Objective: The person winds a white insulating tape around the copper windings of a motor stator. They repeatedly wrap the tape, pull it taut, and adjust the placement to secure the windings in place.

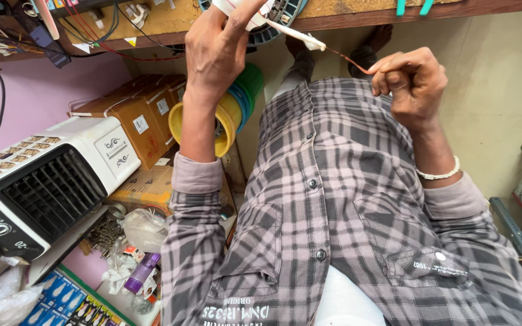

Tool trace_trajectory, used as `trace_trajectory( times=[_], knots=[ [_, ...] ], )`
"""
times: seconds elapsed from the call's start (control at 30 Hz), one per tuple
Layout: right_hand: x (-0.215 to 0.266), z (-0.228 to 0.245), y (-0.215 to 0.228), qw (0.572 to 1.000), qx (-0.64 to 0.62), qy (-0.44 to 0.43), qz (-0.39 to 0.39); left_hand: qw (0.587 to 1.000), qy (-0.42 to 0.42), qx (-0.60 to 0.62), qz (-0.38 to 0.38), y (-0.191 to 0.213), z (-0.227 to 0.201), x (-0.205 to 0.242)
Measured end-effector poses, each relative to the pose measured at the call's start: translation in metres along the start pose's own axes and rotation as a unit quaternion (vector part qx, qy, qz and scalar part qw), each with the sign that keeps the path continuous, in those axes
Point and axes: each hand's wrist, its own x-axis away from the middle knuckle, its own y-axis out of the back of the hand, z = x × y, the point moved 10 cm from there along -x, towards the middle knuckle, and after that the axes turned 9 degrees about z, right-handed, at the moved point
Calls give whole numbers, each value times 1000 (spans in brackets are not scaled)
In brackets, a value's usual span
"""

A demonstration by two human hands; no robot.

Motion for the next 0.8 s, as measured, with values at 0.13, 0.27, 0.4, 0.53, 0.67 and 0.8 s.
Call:
trace_trajectory(
  times=[0.13, 0.27, 0.4, 0.53, 0.67, 0.8],
  knots=[
    [-3, -3, 5, 996, 38, -56, 49, 995, -52, -78, 29, 4, -17, -9],
    [-6, -18, -11, 975, 74, -112, 177, 991, -91, -99, -16, 0, -32, -10],
    [-2, -28, -9, 966, 98, -118, 208, 995, -32, -77, -62, -8, -31, 2],
    [-10, 6, 16, 977, 194, 26, 91, 992, 17, -110, -57, -16, -29, 20],
    [-33, -28, 23, 992, 53, -111, 11, 992, -5, -100, -79, -16, -19, 36],
    [-85, -63, -44, 977, 84, -126, 152, 980, 74, -21, -183, -17, 4, 42]
  ],
)
